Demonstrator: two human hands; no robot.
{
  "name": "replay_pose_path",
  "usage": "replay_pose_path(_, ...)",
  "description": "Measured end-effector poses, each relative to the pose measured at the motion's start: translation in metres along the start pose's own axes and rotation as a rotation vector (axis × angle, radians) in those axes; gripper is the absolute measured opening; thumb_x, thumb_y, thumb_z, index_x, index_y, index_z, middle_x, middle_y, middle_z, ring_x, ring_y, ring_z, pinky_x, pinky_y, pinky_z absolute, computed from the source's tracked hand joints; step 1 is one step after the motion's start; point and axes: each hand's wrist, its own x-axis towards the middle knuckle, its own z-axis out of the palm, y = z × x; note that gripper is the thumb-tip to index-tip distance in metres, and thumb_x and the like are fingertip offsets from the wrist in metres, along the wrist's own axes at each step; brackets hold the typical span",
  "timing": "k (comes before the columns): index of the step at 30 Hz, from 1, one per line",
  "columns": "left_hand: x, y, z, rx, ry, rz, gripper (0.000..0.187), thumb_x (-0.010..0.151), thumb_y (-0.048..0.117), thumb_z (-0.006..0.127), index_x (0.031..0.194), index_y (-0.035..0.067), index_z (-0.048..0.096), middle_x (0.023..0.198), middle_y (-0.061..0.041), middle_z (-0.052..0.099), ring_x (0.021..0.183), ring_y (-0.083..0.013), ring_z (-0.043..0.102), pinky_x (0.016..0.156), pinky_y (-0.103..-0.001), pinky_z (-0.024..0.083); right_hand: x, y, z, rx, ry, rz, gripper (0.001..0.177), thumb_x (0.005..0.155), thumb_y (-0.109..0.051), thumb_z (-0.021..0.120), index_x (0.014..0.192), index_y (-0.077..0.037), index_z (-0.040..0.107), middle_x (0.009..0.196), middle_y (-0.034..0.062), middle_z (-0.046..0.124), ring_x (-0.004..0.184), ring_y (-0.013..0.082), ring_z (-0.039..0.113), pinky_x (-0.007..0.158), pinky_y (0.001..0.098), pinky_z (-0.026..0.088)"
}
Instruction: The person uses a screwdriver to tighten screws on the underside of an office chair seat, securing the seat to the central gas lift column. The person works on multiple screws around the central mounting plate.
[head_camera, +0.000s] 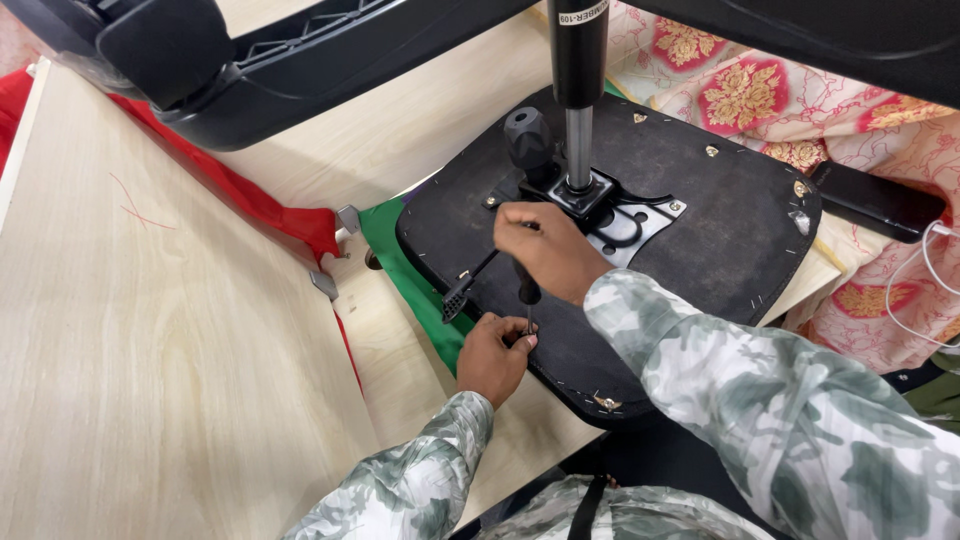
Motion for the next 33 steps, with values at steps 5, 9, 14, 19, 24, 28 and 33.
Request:
replay_pose_path(5, 0.006, -0.001, -0.003, -0.004, -0.048, 0.025, 0.020, 0.083, 0.017, 0.076, 0.102, 0.014, 0.081, 0.089, -0.002, 0.064, 0.079, -0.0165, 0.065, 0.076, -0.032, 0.054, -0.001, -0.006, -0.007, 0.281, -0.027, 0.096, 0.025, 0.097, -0.026, 0.058, 0.090, -0.004, 0.067, 0.080, 0.0035, 0.073, 0.073, 0.0096, 0.072, 0.071, 0.0246, 0.060)
replay_pose_path(9, 0.004, -0.003, -0.003, 0.029, -0.007, 0.034, 0.020, 0.081, 0.017, 0.078, 0.099, 0.008, 0.077, 0.087, -0.005, 0.064, 0.077, -0.0185, 0.064, 0.074, -0.034, 0.054, -0.009, -0.014, 0.002, 0.046, 0.140, 0.119, 0.051, 0.109, -0.041, 0.051, 0.079, -0.001, 0.062, 0.064, 0.0067, 0.062, 0.057, 0.0118, 0.061, 0.057, 0.0266, 0.049)
replay_pose_path(14, -0.001, -0.006, -0.003, -0.029, 0.058, 0.112, 0.021, 0.080, 0.020, 0.079, 0.096, 0.007, 0.079, 0.086, -0.005, 0.067, 0.074, -0.0181, 0.066, 0.071, -0.034, 0.054, -0.017, -0.020, 0.022, 0.299, 0.189, 0.047, 0.036, 0.107, -0.038, 0.047, 0.090, -0.009, 0.059, 0.071, 0.0002, 0.057, 0.067, 0.0097, 0.058, 0.066, 0.0260, 0.050)
replay_pose_path(19, -0.003, -0.006, -0.001, 0.000, 0.073, 0.096, 0.021, 0.080, 0.019, 0.078, 0.096, 0.006, 0.078, 0.089, -0.006, 0.066, 0.080, -0.0211, 0.065, 0.075, -0.036, 0.053, -0.020, -0.034, 0.031, 0.246, -0.118, 0.057, 0.035, 0.101, -0.032, 0.055, 0.088, -0.003, 0.068, 0.080, -0.0001, 0.064, 0.080, 0.0083, 0.061, 0.075, 0.0268, 0.050)
replay_pose_path(24, -0.002, -0.001, -0.003, 0.118, 0.055, 0.143, 0.015, 0.081, 0.019, 0.077, 0.093, 0.009, 0.080, 0.095, -0.004, 0.067, 0.094, -0.0233, 0.059, 0.087, -0.037, 0.050, -0.015, -0.048, 0.023, -0.054, -0.140, 0.142, 0.024, 0.091, -0.031, 0.070, 0.088, -0.007, 0.070, 0.067, 0.0026, 0.066, 0.060, 0.0085, 0.057, 0.053, 0.0276, 0.045)
replay_pose_path(28, 0.001, 0.002, -0.007, 0.181, 0.034, 0.230, 0.013, 0.079, 0.016, 0.078, 0.089, 0.009, 0.080, 0.104, -0.002, 0.067, 0.098, -0.0252, 0.058, 0.092, -0.040, 0.046, -0.008, -0.037, 0.026, -0.079, -0.116, 0.060, 0.033, 0.086, -0.024, 0.079, 0.075, 0.000, 0.058, 0.065, 0.0056, 0.059, 0.059, 0.0088, 0.051, 0.051, 0.0279, 0.042)
replay_pose_path(33, 0.012, 0.002, -0.015, 0.246, -0.074, 0.210, 0.013, 0.080, 0.016, 0.079, 0.093, 0.011, 0.080, 0.100, -0.005, 0.067, 0.101, -0.0255, 0.057, 0.099, -0.039, 0.043, 0.004, -0.023, 0.039, -0.065, 0.020, 0.004, 0.023, 0.090, -0.014, 0.065, 0.080, 0.001, 0.050, 0.070, 0.0077, 0.047, 0.063, 0.0118, 0.042, 0.054, 0.0302, 0.038)
